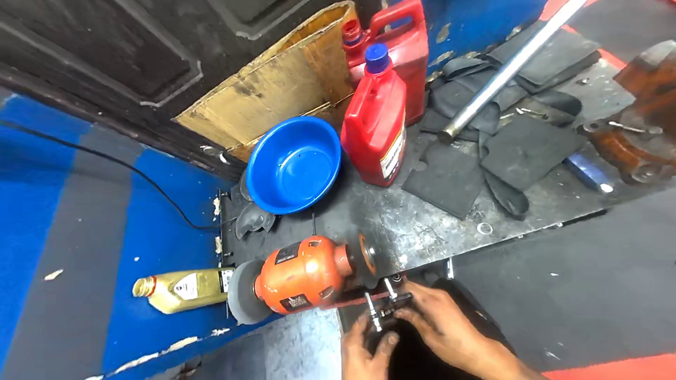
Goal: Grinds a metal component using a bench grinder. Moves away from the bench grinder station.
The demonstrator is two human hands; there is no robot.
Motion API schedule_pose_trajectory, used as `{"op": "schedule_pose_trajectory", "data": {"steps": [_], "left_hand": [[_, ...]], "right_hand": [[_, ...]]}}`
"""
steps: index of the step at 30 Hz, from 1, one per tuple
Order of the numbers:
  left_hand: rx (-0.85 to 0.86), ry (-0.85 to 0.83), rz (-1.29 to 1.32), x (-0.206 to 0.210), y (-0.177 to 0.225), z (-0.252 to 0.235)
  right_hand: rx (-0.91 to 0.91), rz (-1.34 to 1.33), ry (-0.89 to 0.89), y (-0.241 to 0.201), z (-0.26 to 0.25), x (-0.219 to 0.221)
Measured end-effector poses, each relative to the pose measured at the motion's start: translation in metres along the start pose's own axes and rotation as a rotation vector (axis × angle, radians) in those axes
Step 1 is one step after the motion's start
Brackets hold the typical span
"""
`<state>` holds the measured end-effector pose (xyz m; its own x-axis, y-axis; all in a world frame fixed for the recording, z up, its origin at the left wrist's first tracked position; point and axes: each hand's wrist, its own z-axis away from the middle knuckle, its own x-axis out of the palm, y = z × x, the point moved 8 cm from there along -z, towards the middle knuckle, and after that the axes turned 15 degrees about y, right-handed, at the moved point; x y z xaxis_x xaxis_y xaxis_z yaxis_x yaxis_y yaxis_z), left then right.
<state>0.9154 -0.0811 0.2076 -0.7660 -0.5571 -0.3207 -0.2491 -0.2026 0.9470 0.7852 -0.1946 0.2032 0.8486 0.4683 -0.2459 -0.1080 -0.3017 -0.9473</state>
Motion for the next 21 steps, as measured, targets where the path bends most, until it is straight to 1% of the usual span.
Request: {"op": "schedule_pose_trajectory", "data": {"steps": [2,6,8,11,15,21], "left_hand": [[-0.04,0.083,-0.065,0.003,0.003,0.002],[-0.044,0.247,-0.225,0.014,0.002,0.009],[-0.035,0.327,-0.24,0.019,0.004,0.014],[-0.036,0.435,-0.239,0.022,0.013,0.017],[-0.027,0.504,-0.244,0.025,0.017,0.015],[-0.004,0.53,-0.334,0.028,0.018,0.018]], "right_hand": [[-0.043,0.019,-0.033,0.004,-0.008,-0.003],[-0.106,0.031,-0.171,0.012,-0.023,-0.005],[-0.122,0.004,-0.214,0.014,-0.029,-0.005],[-0.152,-0.052,-0.224,0.013,-0.037,-0.007],[-0.151,-0.087,-0.258,0.016,-0.045,-0.006],[-0.132,-0.094,-0.307,0.024,-0.046,-0.007]]}}
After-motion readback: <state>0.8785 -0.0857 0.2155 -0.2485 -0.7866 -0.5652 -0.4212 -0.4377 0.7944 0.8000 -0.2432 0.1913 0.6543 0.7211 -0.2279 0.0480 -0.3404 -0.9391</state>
